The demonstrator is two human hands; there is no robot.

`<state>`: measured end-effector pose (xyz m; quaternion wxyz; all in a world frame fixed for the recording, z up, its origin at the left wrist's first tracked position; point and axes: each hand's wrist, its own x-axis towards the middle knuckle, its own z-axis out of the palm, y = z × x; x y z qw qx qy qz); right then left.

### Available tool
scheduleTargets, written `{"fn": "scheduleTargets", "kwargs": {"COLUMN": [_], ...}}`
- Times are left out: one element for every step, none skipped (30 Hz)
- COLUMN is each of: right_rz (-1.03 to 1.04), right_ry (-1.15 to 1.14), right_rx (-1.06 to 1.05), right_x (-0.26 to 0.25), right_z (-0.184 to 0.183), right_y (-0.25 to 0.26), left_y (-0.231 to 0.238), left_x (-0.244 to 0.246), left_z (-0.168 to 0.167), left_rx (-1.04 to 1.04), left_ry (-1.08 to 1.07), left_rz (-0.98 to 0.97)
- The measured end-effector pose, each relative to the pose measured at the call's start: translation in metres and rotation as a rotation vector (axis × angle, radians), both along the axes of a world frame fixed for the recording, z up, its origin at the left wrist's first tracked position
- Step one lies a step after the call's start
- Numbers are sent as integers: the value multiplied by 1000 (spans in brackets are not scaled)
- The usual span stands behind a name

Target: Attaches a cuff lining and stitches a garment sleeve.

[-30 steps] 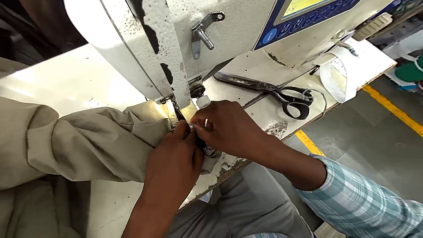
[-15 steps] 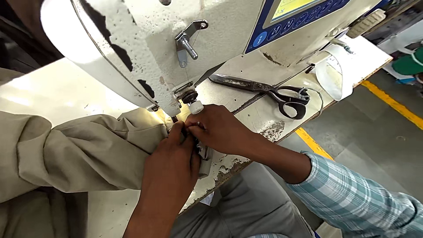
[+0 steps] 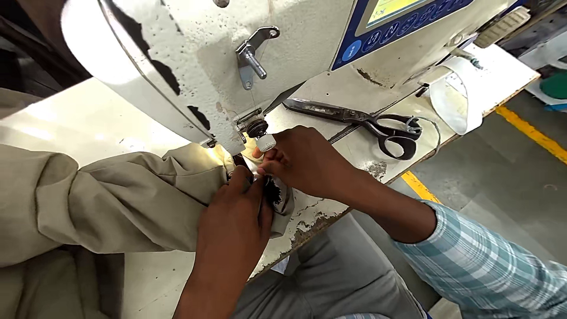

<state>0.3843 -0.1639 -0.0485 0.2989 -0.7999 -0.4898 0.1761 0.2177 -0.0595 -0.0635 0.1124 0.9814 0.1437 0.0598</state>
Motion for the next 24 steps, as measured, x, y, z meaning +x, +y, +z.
{"fn": "scheduleTargets", "kwargs": {"right_rz": [-10,-21,-31,-38,-46,-54,-60,-66,-69,-72,-73,-72,-72,-72,-73,-80,-90,-97,-100,-97,-88,-74,-54,-33], "right_ry": [3,9,14,17,18,13,0,-21,-38,-51,-61,-61,-59,-61,-70,-87,-108,-133,-160,-196,-229,-253,-266,-272], "right_rx": [1,-5,-11,-15,-17,-19,-14,4,21,36,48,48,44,38,33,34,34,38,48,56,65,66,56,38], "right_x": [0,0,-1,-3,-6,-9,-13,-16,-19,-21,-22,-22,-22,-22,-22,-23,-25,-27,-30,-31,-32,-32,-32,-31], "right_z": [0,0,-1,-1,-2,-3,-3,-4,-6,-8,-11,-12,-13,-14,-15,-15,-14,-13,-11,-10,-12,-13,-13,-12], "right_y": [-2,-3,-4,-5,-5,-5,-5,-4,-3,-2,-1,-1,-1,-1,-2,-3,-3,-4,-5,-6,-5,-4,-3,-2], "left_y": [0,0,0,0,1,1,2,2,3,3,3,3,3,3,3,3,3,3,3,3,3,3,3,3], "left_x": [0,0,0,0,0,0,0,0,0,0,0,0,0,0,0,0,0,0,-1,-1,-1,-2,-2,-2], "left_z": [0,0,0,0,0,0,0,0,0,1,0,0,0,-1,-1,-1,-1,-1,-1,-1,-1,-2,-2,-3], "left_rx": [2,3,0,-2,-2,-6,-11,-16,-22,-28,-29,-28,-25,-22,-22,-21,-22,-20,-16,-12,-11,-11,-14,-21], "left_ry": [1,3,4,5,3,1,-2,-1,3,9,11,11,13,11,10,13,18,16,12,10,10,8,3,-4], "left_rz": [2,4,2,-3,-8,-10,-12,-12,-10,-8,-7,-6,-7,-7,-8,-10,-10,-11,-14,-14,-12,-8,-1,7]}}
